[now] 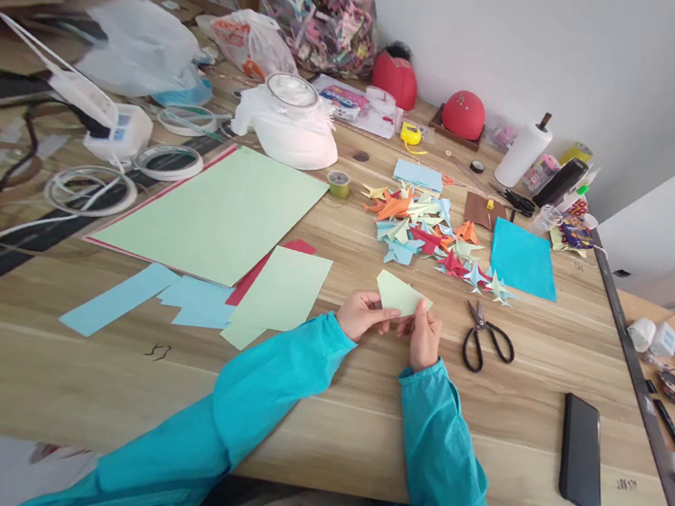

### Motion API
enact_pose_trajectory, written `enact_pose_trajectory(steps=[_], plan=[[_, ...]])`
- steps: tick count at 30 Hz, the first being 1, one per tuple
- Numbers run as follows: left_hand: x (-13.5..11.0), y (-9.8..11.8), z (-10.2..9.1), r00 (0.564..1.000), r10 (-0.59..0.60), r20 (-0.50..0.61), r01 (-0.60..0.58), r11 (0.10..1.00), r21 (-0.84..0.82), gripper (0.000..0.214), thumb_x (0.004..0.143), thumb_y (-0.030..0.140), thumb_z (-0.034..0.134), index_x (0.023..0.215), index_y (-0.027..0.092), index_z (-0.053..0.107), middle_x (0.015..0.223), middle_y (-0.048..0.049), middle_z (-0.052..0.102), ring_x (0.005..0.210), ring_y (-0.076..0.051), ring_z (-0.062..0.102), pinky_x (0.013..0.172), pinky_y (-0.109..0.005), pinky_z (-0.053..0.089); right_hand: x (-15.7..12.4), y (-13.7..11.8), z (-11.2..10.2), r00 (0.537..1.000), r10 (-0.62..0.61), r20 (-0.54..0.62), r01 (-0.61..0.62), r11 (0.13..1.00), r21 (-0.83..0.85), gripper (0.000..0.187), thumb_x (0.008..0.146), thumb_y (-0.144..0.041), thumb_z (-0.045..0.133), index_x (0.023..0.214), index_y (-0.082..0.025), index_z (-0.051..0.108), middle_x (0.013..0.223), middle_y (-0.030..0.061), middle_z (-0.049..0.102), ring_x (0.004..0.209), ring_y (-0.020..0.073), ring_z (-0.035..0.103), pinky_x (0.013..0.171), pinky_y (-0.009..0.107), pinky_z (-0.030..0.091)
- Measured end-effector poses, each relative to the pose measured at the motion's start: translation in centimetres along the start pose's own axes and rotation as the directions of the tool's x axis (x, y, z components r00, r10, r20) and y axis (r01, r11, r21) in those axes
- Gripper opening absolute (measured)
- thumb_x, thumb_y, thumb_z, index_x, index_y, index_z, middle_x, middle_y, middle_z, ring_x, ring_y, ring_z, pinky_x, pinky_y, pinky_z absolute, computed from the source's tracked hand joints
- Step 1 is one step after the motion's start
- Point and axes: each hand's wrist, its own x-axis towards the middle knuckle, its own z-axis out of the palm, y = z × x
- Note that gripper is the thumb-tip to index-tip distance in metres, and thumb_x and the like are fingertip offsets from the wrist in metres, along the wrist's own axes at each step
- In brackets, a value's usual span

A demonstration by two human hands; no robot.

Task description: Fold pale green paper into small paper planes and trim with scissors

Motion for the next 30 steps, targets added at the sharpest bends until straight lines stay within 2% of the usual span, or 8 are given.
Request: enact_pose_trajectory(steps=[6,10,13,16,19,25,27,30], plan=[[0.7,-0.1,-0.4,0.977,-0.036,-0.21,-0.008,0.978,-0.21,0.036,0.053,0.038,0.076,0.075,0.013,0.062,0.052,0.0026,0.06,0.042,-0.008,0.054,0.041,-0.02,0.043,-0.2,-0.7,0.0,0.996,-0.082,0.029,0.083,0.996,-0.036,0.037,0.073,-0.045,0.06,0.048,-0.017,0.055,0.044,-0.0011,0.052,0.043,0.0106,0.045,0.048,0.026,0.038],[1.0,-0.1,-0.8,0.963,-0.001,-0.269,-0.056,0.977,-0.204,0.04,0.053,0.039,0.076,0.08,0.012,0.063,0.052,0.0029,0.06,0.043,-0.009,0.055,0.042,-0.02,0.045,-0.4,-1.2,0.0,0.989,-0.103,0.103,0.114,0.988,-0.105,0.035,0.072,-0.039,0.062,0.046,-0.017,0.055,0.045,-0.001,0.051,0.045,0.0104,0.044,0.049,0.026,0.037],[1.0,-0.1,-1.0,0.967,0.036,-0.253,-0.072,0.988,-0.134,0.035,0.055,0.039,0.075,0.072,0.011,0.063,0.045,0.0026,0.057,0.038,-0.009,0.052,0.038,-0.021,0.043,-0.4,-1.1,0.0,0.987,-0.096,0.129,0.11,0.989,-0.102,0.03,0.071,-0.036,0.064,0.049,-0.017,0.056,0.047,-0.0013,0.053,0.047,0.0105,0.045,0.05,0.025,0.037],[1.0,-0.1,-1.1,0.971,0.076,-0.225,-0.096,0.992,-0.081,0.032,0.054,0.038,0.076,0.069,0.012,0.064,0.044,0.0018,0.058,0.035,-0.01,0.051,0.034,-0.022,0.041,-0.2,-0.7,-0.1,0.993,-0.072,0.097,0.074,0.997,-0.018,0.019,0.066,-0.035,0.068,0.068,-0.017,0.063,0.06,-0.0005,0.06,0.053,0.0121,0.051,0.052,0.025,0.04],[0.8,-0.1,-1.0,0.983,0.068,-0.168,-0.077,0.996,-0.049,0.032,0.054,0.039,0.075,0.069,0.012,0.065,0.046,0.0011,0.059,0.037,-0.01,0.051,0.036,-0.023,0.042,0.0,-0.5,-0.1,0.996,-0.07,0.047,0.066,0.995,0.074,0.028,0.065,-0.035,0.069,0.085,-0.017,0.062,0.078,0.0031,0.066,0.066,0.0157,0.057,0.058,0.026,0.044],[0.5,0.2,-0.8,0.994,0.06,-0.091,-0.054,0.996,0.071,0.032,0.058,0.041,0.072,0.071,0.012,0.067,0.045,0.003,0.055,0.037,-0.006,0.044,0.036,-0.02,0.036,0.3,-0.1,-0.4,0.999,-0.046,-0.027,0.049,0.989,0.137,0.033,0.062,-0.033,0.073,0.088,-0.017,0.061,0.076,0.0015,0.065,0.065,0.0145,0.058,0.057,0.025,0.045],[0.5,0.3,-0.8,0.993,0.047,-0.109,-0.04,0.997,0.07,0.033,0.059,0.042,0.071,0.072,0.012,0.067,0.048,0.0028,0.055,0.037,-0.006,0.043,0.036,-0.019,0.034,0.4,0.1,-0.5,0.999,-0.036,-0.026,0.039,0.992,0.123,0.031,0.059,-0.033,0.074,0.083,-0.017,0.062,0.071,-0.0005,0.064,0.061,0.0133,0.056,0.055,0.025,0.043],[0.6,0.4,-0.8,0.984,0.068,-0.164,-0.069,0.998,0.002,0.034,0.059,0.04,0.072,0.078,0.012,0.067,0.059,0.0001,0.061,0.05,-0.008,0.051,0.045,-0.02,0.041,0.5,0.4,-0.6,0.999,-0.026,-0.034,0.03,0.993,0.112,0.028,0.056,-0.032,0.076,0.075,-0.017,0.06,0.062,-0.003,0.06,0.055,0.0115,0.053,0.051,0.023,0.041]])
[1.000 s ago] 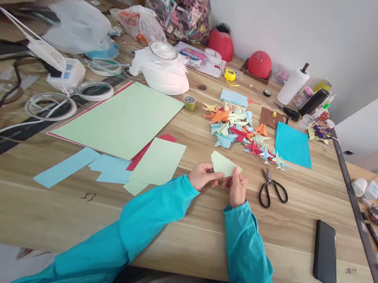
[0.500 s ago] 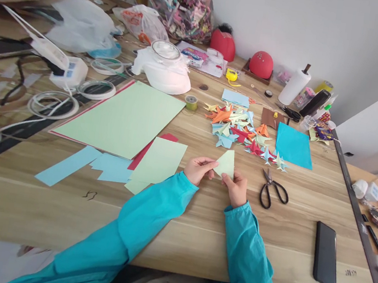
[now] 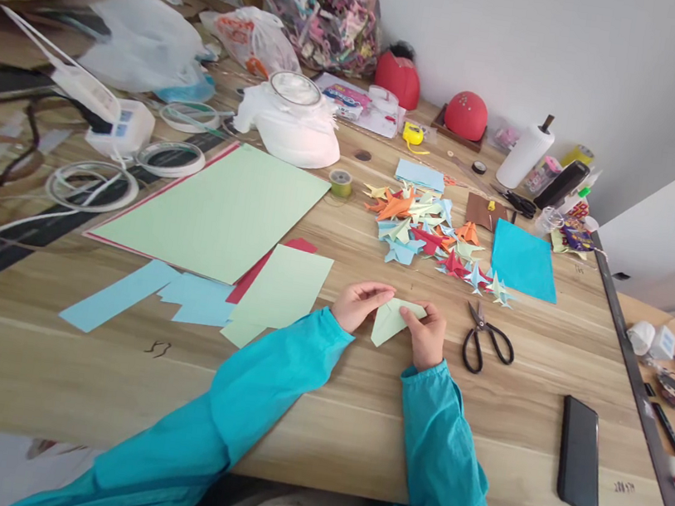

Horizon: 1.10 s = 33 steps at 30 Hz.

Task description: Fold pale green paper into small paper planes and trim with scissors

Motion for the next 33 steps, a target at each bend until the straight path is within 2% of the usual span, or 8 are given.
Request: enact_pose_trajectory(steps=[3,9,13,22,27,33], plan=[[0.2,-0.2,0.0,0.999,0.039,0.006,-0.039,0.998,-0.049,0.033,0.056,0.034,0.075,0.081,0.013,0.068,0.067,-0.0012,0.064,0.063,-0.01,0.056,0.058,-0.022,0.045,0.0,0.0,0.0,1.0,0.017,-0.027,-0.016,1.0,0.007,0.028,0.057,-0.032,0.075,0.074,-0.017,0.058,0.06,-0.0041,0.058,0.051,0.0103,0.051,0.048,0.022,0.04],[0.5,-0.9,-0.5,0.998,0.019,0.059,-0.017,0.999,-0.031,0.033,0.059,0.033,0.072,0.086,0.013,0.07,0.076,-0.0041,0.068,0.069,-0.014,0.058,0.065,-0.025,0.046,-0.2,-0.6,0.2,0.998,-0.052,0.02,0.053,0.993,-0.104,0.027,0.059,-0.031,0.073,0.079,-0.018,0.06,0.07,-0.0016,0.062,0.061,0.0124,0.054,0.054,0.023,0.042],[0.4,-0.8,-0.7,0.992,0.01,0.123,-0.017,0.998,0.057,0.035,0.063,0.034,0.069,0.091,0.014,0.07,0.089,-0.0066,0.07,0.081,-0.018,0.06,0.073,-0.028,0.046,-0.4,-0.5,0.3,0.995,-0.05,0.086,0.066,0.977,-0.204,0.02,0.063,-0.033,0.069,0.072,-0.017,0.063,0.066,-0.001,0.062,0.06,0.0127,0.053,0.057,0.025,0.041],[0.4,-1.0,-0.7,0.985,0.009,0.17,-0.019,0.998,0.058,0.037,0.065,0.037,0.068,0.094,0.014,0.07,0.099,-0.008,0.068,0.09,-0.021,0.06,0.079,-0.031,0.046,-0.5,-0.8,0.1,0.995,-0.068,0.078,0.086,0.964,-0.252,0.02,0.067,-0.036,0.067,0.068,-0.016,0.064,0.062,-0.0017,0.059,0.058,0.0113,0.049,0.056,0.023,0.037],[0.2,-1.0,-0.5,0.985,0.01,0.171,-0.012,1.0,0.011,0.035,0.062,0.036,0.071,0.089,0.015,0.071,0.09,-0.007,0.07,0.085,-0.02,0.062,0.076,-0.031,0.047,-0.4,-0.8,0.1,0.993,-0.091,0.072,0.106,0.963,-0.246,0.021,0.068,-0.036,0.066,0.065,-0.016,0.063,0.059,-0.002,0.056,0.056,0.0107,0.046,0.055,0.023,0.035],[-0.1,-1.0,-0.3,0.978,0.005,0.209,0.013,0.996,-0.086,0.037,0.056,0.033,0.076,0.087,0.013,0.07,0.072,-0.0048,0.068,0.063,-0.014,0.059,0.06,-0.026,0.047,-0.3,-0.5,-0.2,0.995,-0.057,0.087,0.07,0.987,-0.145,0.019,0.064,-0.035,0.069,0.062,-0.016,0.063,0.056,-0.0022,0.056,0.053,0.0103,0.046,0.053,0.023,0.034]])
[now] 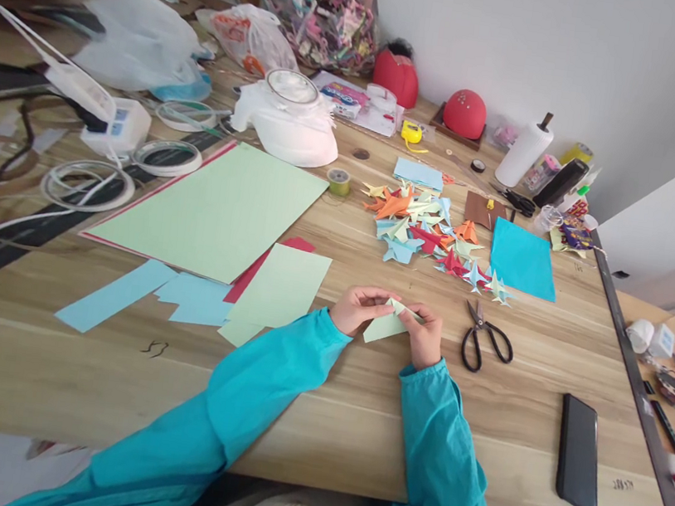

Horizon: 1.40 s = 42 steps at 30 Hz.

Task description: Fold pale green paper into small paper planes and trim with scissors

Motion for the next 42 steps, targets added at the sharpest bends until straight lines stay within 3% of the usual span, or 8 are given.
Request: enact_pose_trajectory(steps=[8,14,25,32,36,42], plan=[[-0.2,0.9,0.3,0.994,0.094,0.049,-0.099,0.987,0.124,0.03,0.057,0.035,0.075,0.077,0.014,0.072,0.082,-0.0059,0.067,0.071,-0.014,0.058,0.062,-0.025,0.046,0.0,-0.1,-0.2,0.998,0.007,0.057,-0.006,1.0,-0.028,0.022,0.063,-0.037,0.07,0.061,-0.016,0.063,0.057,-0.0012,0.058,0.054,0.0108,0.047,0.053,0.024,0.035],[-0.1,0.7,0.0,0.995,0.082,0.06,-0.089,0.987,0.131,0.029,0.057,0.035,0.075,0.077,0.014,0.072,0.082,-0.0064,0.066,0.072,-0.015,0.058,0.062,-0.025,0.046,0.0,-0.5,-0.1,0.999,-0.006,0.047,0.01,0.996,-0.084,0.023,0.062,-0.038,0.071,0.059,-0.017,0.063,0.056,-0.0013,0.058,0.054,0.0111,0.048,0.053,0.024,0.036],[-0.1,0.8,-0.2,0.993,0.072,0.088,-0.081,0.991,0.11,0.026,0.057,0.031,0.076,0.076,0.014,0.072,0.074,-0.004,0.065,0.068,-0.013,0.057,0.062,-0.025,0.045,-0.1,-0.3,-0.2,0.996,0.001,0.085,0.0,1.0,-0.006,0.019,0.063,-0.034,0.071,0.059,-0.017,0.063,0.056,-0.0029,0.057,0.053,0.0095,0.046,0.053,0.023,0.034],[-0.1,0.4,-0.4,0.993,0.074,0.096,-0.09,0.98,0.179,0.029,0.058,0.034,0.075,0.08,0.015,0.072,0.079,-0.0049,0.065,0.07,-0.013,0.055,0.061,-0.024,0.043,-0.2,-0.6,-0.1,0.996,0.02,0.089,-0.016,0.999,-0.048,0.023,0.062,-0.038,0.071,0.057,-0.017,0.062,0.055,-0.0013,0.058,0.051,0.0106,0.047,0.051,0.023,0.036],[-0.1,0.9,-0.2,0.988,0.123,0.097,-0.143,0.962,0.233,0.027,0.059,0.035,0.075,0.077,0.015,0.073,0.075,-0.0045,0.063,0.064,-0.011,0.051,0.056,-0.023,0.039,-0.2,-0.6,0.0,0.997,0.017,0.076,-0.014,0.999,-0.039,0.023,0.061,-0.038,0.071,0.056,-0.017,0.062,0.054,-0.0013,0.057,0.05,0.0104,0.047,0.049,0.023,0.036],[-0.2,1.5,-0.3,0.985,0.094,0.146,-0.132,0.95,0.283,0.033,0.058,0.039,0.074,0.081,0.014,0.072,0.076,-0.005,0.061,0.061,-0.01,0.049,0.052,-0.023,0.037,-0.1,0.0,-0.2,0.996,0.072,0.048,-0.072,0.997,0.004,0.026,0.058,-0.04,0.071,0.057,-0.016,0.062,0.052,-0.001,0.056,0.047,0.01,0.045,0.046,0.022,0.033]])
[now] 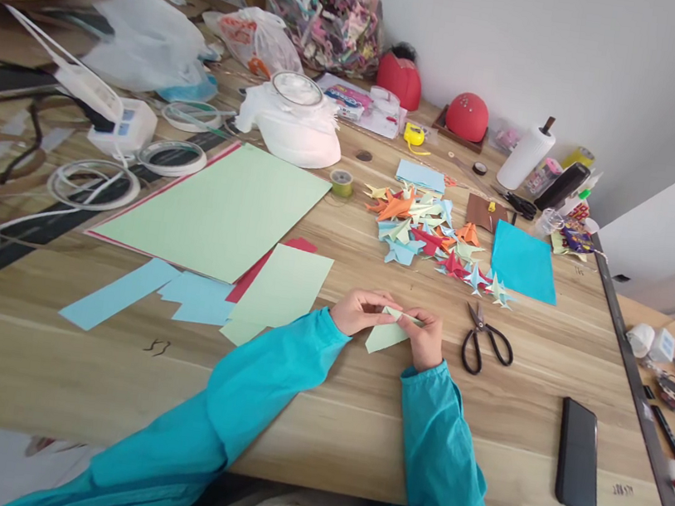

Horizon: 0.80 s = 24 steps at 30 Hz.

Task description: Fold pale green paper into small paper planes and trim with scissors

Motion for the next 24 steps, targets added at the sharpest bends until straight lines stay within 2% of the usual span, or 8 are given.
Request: enact_pose_trajectory(steps=[8,15,20,24], plan=[[-0.04,-0.34,-0.62,0.999,0.052,0.011,-0.053,0.996,0.078,0.026,0.06,0.033,0.074,0.079,0.014,0.072,0.075,-0.0046,0.059,0.064,-0.012,0.053,0.054,-0.023,0.04,-0.17,-0.44,0.11,1.0,-0.003,0.027,0.004,0.999,-0.044,0.02,0.058,-0.035,0.071,0.056,-0.016,0.062,0.05,-0.0017,0.056,0.047,0.0097,0.044,0.046,0.022,0.032],[-0.01,-0.56,-0.69,0.999,0.031,-0.01,-0.031,0.998,0.051,0.027,0.059,0.034,0.075,0.077,0.013,0.072,0.073,-0.0052,0.06,0.062,-0.012,0.053,0.054,-0.024,0.04,-0.27,-0.25,0.09,1.0,0.026,0.012,-0.027,0.998,0.062,0.022,0.061,-0.038,0.067,0.062,-0.016,0.066,0.053,0.0001,0.059,0.047,0.0118,0.049,0.045,0.024,0.036],[0.13,-0.7,-0.77,0.997,0.006,-0.076,-0.005,1.0,0.022,0.026,0.06,0.035,0.074,0.075,0.013,0.072,0.072,-0.0054,0.063,0.062,-0.013,0.054,0.055,-0.024,0.041,-0.33,-0.44,0.06,1.0,0.011,-0.006,-0.01,0.992,0.126,0.024,0.061,-0.037,0.069,0.073,-0.016,0.067,0.06,0.0012,0.062,0.051,0.0132,0.053,0.048,0.024,0.039],[0.23,-0.6,-0.74,0.993,-0.017,-0.121,0.013,0.999,-0.033,0.026,0.059,0.035,0.074,0.073,0.013,0.071,0.071,-0.0054,0.065,0.064,-0.014,0.056,0.058,-0.025,0.043,-0.4,-0.69,0.34,0.999,-0.035,0.023,0.034,0.998,0.056,0.028,0.056,-0.032,0.075,0.079,-0.018,0.067,0.068,0.0006,0.065,0.058,0.0136,0.055,0.054,0.025,0.043]])
